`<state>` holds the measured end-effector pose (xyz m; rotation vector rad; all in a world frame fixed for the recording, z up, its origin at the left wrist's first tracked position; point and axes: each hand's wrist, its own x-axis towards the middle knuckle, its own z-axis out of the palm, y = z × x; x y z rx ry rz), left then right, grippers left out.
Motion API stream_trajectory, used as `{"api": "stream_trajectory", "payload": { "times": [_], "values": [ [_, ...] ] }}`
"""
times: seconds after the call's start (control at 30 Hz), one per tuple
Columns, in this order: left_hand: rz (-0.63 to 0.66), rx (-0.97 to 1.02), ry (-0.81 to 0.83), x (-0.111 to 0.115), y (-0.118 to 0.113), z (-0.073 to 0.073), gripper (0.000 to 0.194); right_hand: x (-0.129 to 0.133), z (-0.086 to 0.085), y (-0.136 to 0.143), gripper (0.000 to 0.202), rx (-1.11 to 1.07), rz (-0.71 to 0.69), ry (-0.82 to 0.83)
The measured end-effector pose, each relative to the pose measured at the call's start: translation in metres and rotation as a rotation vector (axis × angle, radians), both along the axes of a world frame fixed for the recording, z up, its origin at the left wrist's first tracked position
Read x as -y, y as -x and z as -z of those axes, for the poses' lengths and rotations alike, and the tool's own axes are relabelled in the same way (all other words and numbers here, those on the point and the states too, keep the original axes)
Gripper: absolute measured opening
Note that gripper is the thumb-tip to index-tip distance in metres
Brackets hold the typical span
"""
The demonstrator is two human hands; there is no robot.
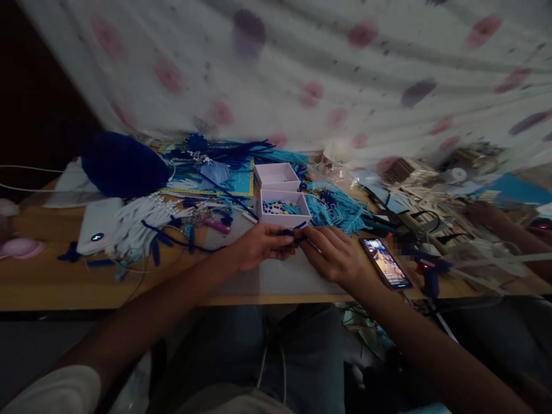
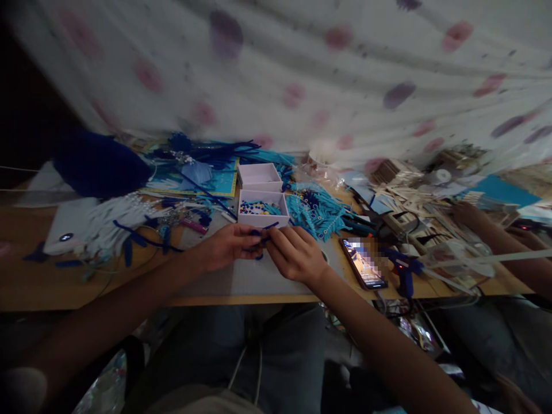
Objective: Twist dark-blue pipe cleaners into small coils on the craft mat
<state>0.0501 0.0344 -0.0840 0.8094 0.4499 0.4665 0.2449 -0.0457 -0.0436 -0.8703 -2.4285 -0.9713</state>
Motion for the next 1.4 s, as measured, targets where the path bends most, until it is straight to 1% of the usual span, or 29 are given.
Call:
{"api": "stream_trajectory", "payload": {
  "times": [0.03,0.1,0.2,0.27,0.37,0.47,0.53,0.6,0.7,0.77,0.83,0.93,1.03,1.13,1.2,1.27,1.33,1.4],
  "values": [
    [0.008,-0.007,-0.008,0.0,0.0,0.0,0.039,0.0,0.0,-0.001,0.02,0.005,-0.003,0.008],
    [-0.018,-0.012,-0.033,0.002,-0.001,0.001,0.036,-0.001,0.004,-0.004,0.023,-0.006,0.015,0.075],
    [-0.099,-0.018,-0.103,0.005,-0.003,0.005,0.031,-0.003,0.01,-0.004,0.026,-0.08,0.075,0.207],
    [-0.173,-0.027,-0.16,0.007,-0.004,0.007,0.03,-0.003,0.014,-0.001,0.027,-0.11,0.121,0.254],
    [-0.265,-0.044,-0.202,0.008,-0.006,0.009,0.03,-0.003,0.016,0.008,0.029,-0.078,0.184,0.216],
    [-0.303,-0.049,-0.18,0.007,-0.008,0.011,0.029,-0.004,0.019,0.016,0.03,-0.034,0.268,0.171],
    [-0.337,-0.068,-0.213,0.007,-0.009,0.012,0.027,-0.005,0.021,0.019,0.028,-0.017,0.337,0.175],
    [-0.39,-0.124,-0.357,0.007,-0.009,0.016,0.023,-0.007,0.021,0.022,0.025,-0.008,0.387,0.211],
    [-0.518,-0.27,-0.754,0.007,-0.008,0.021,0.013,-0.012,0.016,0.026,0.022,-0.016,0.43,0.353],
    [-0.599,-0.349,-0.996,0.008,-0.006,0.023,0.013,-0.017,0.008,0.027,0.02,-0.039,0.444,0.484],
    [-0.636,-0.375,-1.157,0.008,-0.003,0.022,0.016,-0.022,0.0,0.025,0.02,-0.094,0.425,0.625],
    [-0.662,-0.344,-1.311,0.008,-0.001,0.021,0.016,-0.03,-0.012,0.018,0.02,-0.246,0.313,0.841],
    [-0.7,-0.311,-1.376,0.008,-0.001,0.021,0.016,-0.037,-0.023,0.012,0.021,-0.365,0.241,1.0],
    [-0.74,-0.299,-1.39,0.006,-0.001,0.023,0.016,-0.043,-0.03,0.01,0.023,-0.376,0.236,1.073],
    [-0.746,-0.245,-1.452,0.005,0.0,0.024,0.017,-0.047,-0.033,0.008,0.023,-0.384,0.217,1.114],
    [-0.72,-0.165,-1.548,0.002,0.001,0.024,0.019,-0.051,-0.035,0.006,0.022,-0.423,0.166,1.197],
    [-0.663,-0.114,-1.622,0.0,0.003,0.023,0.021,-0.055,-0.037,0.004,0.022,-0.503,0.108,1.343],
    [-0.616,-0.11,-1.627,0.0,0.005,0.021,0.021,-0.058,-0.037,0.001,0.028,-0.59,0.082,1.472]
  ]
}}
